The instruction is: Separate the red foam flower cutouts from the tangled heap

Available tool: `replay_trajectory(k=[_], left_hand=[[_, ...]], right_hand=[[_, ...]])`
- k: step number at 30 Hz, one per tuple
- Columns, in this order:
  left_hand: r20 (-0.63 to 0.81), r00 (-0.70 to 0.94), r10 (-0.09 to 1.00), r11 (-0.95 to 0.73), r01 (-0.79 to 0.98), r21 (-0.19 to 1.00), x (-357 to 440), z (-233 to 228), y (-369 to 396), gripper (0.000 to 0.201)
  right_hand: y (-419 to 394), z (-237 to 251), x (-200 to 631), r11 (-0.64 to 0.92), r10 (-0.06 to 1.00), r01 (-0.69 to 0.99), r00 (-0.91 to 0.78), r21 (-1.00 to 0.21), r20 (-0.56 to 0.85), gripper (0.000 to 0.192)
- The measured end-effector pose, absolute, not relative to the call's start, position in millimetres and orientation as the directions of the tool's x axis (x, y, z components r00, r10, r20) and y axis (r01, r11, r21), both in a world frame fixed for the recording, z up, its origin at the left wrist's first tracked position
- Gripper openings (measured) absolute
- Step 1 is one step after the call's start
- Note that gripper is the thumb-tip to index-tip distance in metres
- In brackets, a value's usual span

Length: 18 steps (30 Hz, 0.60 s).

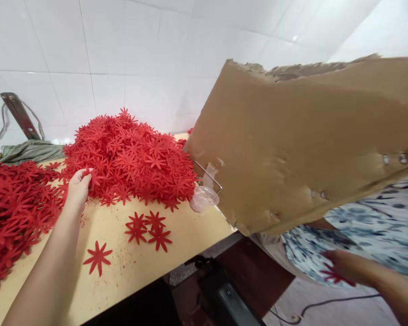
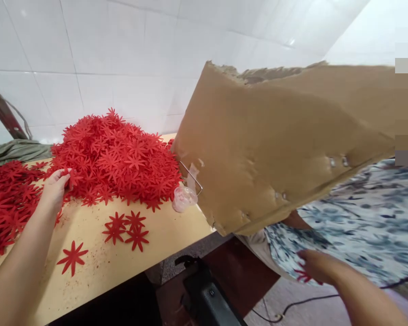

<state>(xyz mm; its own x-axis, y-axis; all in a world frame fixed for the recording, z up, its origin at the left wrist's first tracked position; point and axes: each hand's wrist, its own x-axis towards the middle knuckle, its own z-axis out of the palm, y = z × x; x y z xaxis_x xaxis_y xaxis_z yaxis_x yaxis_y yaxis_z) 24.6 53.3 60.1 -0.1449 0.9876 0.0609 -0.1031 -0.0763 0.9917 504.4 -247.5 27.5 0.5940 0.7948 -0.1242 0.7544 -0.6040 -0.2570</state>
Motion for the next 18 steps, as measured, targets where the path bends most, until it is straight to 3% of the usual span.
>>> replay_trajectory(k=[3,5,8,10,12,15,18], left_hand=[[0.099,-0.095,0.99,-0.109,-0.097,0.989,27,61,53,0.029],[0.103,-0.073,0.992,-0.11,-0.103,0.989,30,61,54,0.031],[0.089,-0.072,0.993,-0.096,-0.097,0.991,35,60,53,0.03],[0.087,-0.074,0.993,-0.093,-0.077,0.993,38,60,52,0.025],[0.096,-0.056,0.994,-0.099,-0.052,0.994,42,59,48,0.02],[0.066,-0.013,0.998,-0.066,-0.01,0.998,49,57,41,0.015],[0.004,0.031,1.0,-0.004,-0.005,1.0,59,54,33,0.01]], right_hand=[[-254,10,457,-0.452,0.87,0.783,0.281,-0.427,-0.405,0.02],[-247,15,417,-0.358,0.854,0.774,0.044,-0.523,-0.519,0.022],[-221,40,362,-0.227,0.834,0.727,-0.199,-0.648,-0.515,0.027],[-196,57,333,-0.133,0.855,0.629,-0.317,-0.766,-0.41,0.034],[-166,64,309,-0.016,0.933,0.51,-0.302,-0.86,-0.196,0.046],[-119,59,278,0.119,0.993,0.391,-0.027,-0.912,0.118,0.054],[-81,49,254,0.142,0.972,0.271,0.146,-0.952,0.186,0.055]])
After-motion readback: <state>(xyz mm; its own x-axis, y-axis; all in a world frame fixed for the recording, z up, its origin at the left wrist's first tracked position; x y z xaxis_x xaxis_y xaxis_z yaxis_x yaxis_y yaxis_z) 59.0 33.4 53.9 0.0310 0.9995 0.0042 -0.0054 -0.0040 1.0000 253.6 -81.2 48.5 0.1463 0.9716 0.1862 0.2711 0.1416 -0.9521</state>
